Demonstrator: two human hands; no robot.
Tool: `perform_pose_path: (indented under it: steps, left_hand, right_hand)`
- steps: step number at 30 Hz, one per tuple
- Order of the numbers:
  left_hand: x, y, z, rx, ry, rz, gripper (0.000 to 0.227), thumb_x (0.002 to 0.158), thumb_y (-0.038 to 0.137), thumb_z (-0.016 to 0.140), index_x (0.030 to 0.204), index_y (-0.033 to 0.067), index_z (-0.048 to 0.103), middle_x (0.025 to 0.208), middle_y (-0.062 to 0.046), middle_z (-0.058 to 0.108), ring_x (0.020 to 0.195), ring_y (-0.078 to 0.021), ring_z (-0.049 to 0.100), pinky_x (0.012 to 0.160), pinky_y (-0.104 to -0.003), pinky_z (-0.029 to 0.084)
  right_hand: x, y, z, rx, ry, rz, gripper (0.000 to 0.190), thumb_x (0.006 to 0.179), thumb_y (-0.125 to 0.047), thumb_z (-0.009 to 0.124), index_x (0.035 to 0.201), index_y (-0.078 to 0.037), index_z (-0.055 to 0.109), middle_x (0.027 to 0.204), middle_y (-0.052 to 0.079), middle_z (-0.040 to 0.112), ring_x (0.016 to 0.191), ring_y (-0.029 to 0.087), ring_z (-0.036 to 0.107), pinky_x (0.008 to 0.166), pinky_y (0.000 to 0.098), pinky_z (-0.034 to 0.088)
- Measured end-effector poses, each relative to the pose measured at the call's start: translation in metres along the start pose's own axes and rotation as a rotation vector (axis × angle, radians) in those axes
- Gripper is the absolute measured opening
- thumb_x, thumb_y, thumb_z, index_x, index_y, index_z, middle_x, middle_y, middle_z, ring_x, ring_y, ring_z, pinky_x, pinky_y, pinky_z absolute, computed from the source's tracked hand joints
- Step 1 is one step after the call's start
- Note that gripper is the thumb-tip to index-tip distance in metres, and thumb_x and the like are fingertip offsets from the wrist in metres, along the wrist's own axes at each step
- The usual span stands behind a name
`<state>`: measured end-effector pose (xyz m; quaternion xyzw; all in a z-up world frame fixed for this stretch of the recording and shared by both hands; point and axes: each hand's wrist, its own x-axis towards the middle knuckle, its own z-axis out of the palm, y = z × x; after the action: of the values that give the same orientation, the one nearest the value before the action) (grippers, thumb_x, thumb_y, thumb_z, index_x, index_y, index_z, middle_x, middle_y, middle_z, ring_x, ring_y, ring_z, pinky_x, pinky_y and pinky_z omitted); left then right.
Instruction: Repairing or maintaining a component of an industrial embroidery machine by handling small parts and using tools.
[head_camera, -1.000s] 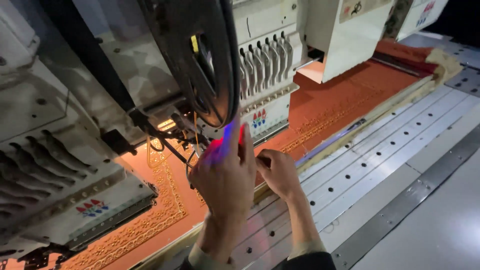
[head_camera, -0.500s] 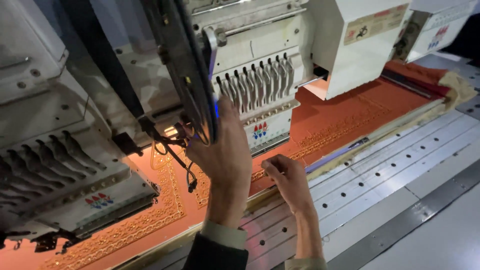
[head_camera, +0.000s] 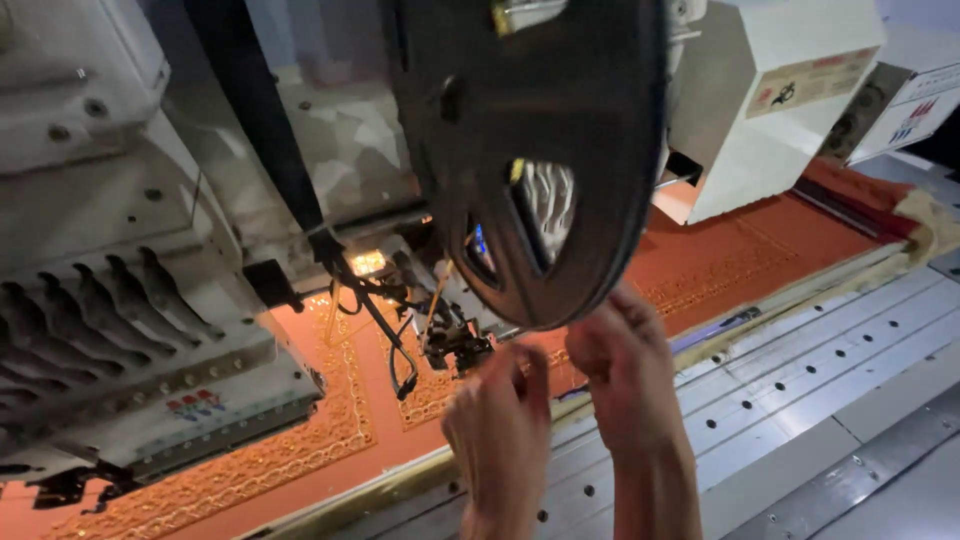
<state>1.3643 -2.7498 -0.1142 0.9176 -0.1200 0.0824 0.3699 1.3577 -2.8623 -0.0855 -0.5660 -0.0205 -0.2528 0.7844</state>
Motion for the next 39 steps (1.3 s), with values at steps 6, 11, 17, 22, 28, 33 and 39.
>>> perform_pose_path:
  steps: [6,11,17,22,28,33,39]
  left_hand:
    - [0.024,0.034,-0.004,-0.841,0.203,-0.084,0.014,0.085,0.021,0.069,0.078,0.0125,0.061,0.069,-0.002,0.055,0.064,-0.0140,0.045,0.060,-0.034,0.040]
    - [0.041,0.009,0.003,-0.722,0.058,-0.230,0.017,0.079,0.029,0.081,0.090,0.0159,0.085,0.093,0.002,0.080,0.082,-0.0093,0.075,0.069,-0.025,0.063]
    - [0.039,0.000,-0.047,-0.579,-0.196,-0.280,0.013,0.075,0.033,0.084,0.086,0.0255,0.087,0.071,0.002,0.075,0.047,-0.0116,0.070,0.055,-0.029,0.058]
    - [0.040,0.014,-0.060,-0.440,-0.157,-0.233,0.011,0.075,0.034,0.080,0.080,0.0264,0.087,0.051,-0.002,0.063,0.053,-0.0187,0.064,0.058,-0.030,0.052]
    - [0.029,0.022,-0.026,-0.941,0.097,-0.232,0.009,0.087,0.010,0.076,0.092,0.0036,0.080,0.083,-0.012,0.070,0.067,-0.0189,0.066,0.058,-0.026,0.057]
    - [0.026,0.030,-0.016,-1.061,0.156,-0.119,0.010,0.100,0.010,0.063,0.095,0.0053,0.071,0.082,-0.008,0.061,0.072,-0.0154,0.055,0.062,-0.024,0.050]
    - [0.024,0.044,0.000,-1.394,0.050,-0.251,0.041,0.107,0.020,0.058,0.068,0.0112,0.052,0.060,0.001,0.040,0.058,-0.0079,0.033,0.055,-0.024,0.026]
  right_hand:
    - [-0.001,0.007,-0.034,-0.314,0.144,0.252,0.023,0.081,-0.001,0.055,0.075,-0.019,0.042,0.064,-0.006,0.032,0.059,0.008,0.026,0.053,0.0292,0.019]
    - [-0.004,-0.024,-0.011,-0.532,-0.120,0.016,0.031,0.091,-0.015,0.069,0.119,-0.002,0.069,0.113,0.003,0.074,0.104,0.009,0.060,0.089,0.0295,0.054]
    - [0.006,-0.002,-0.034,-0.484,-0.192,-0.094,0.011,0.085,-0.009,0.078,0.079,-0.004,0.070,0.062,0.005,0.048,0.055,0.014,0.040,0.053,0.0279,0.035]
    - [0.008,-0.004,-0.036,-0.562,-0.145,-0.167,0.010,0.086,-0.008,0.078,0.083,-0.004,0.070,0.067,0.007,0.051,0.062,0.018,0.043,0.059,0.0308,0.037]
    - [0.014,0.002,-0.033,-0.652,-0.110,-0.255,0.009,0.087,-0.008,0.078,0.088,-0.003,0.071,0.073,0.009,0.055,0.071,0.022,0.048,0.066,0.0344,0.039]
    - [0.026,0.023,-0.035,-0.729,-0.091,-0.322,0.009,0.088,-0.007,0.078,0.091,-0.003,0.071,0.078,0.011,0.058,0.077,0.025,0.051,0.072,0.0374,0.041]
    - [0.039,0.029,-0.029,-0.809,-0.063,-0.425,0.010,0.090,-0.006,0.078,0.096,-0.002,0.072,0.085,0.013,0.062,0.086,0.029,0.055,0.079,0.0410,0.043]
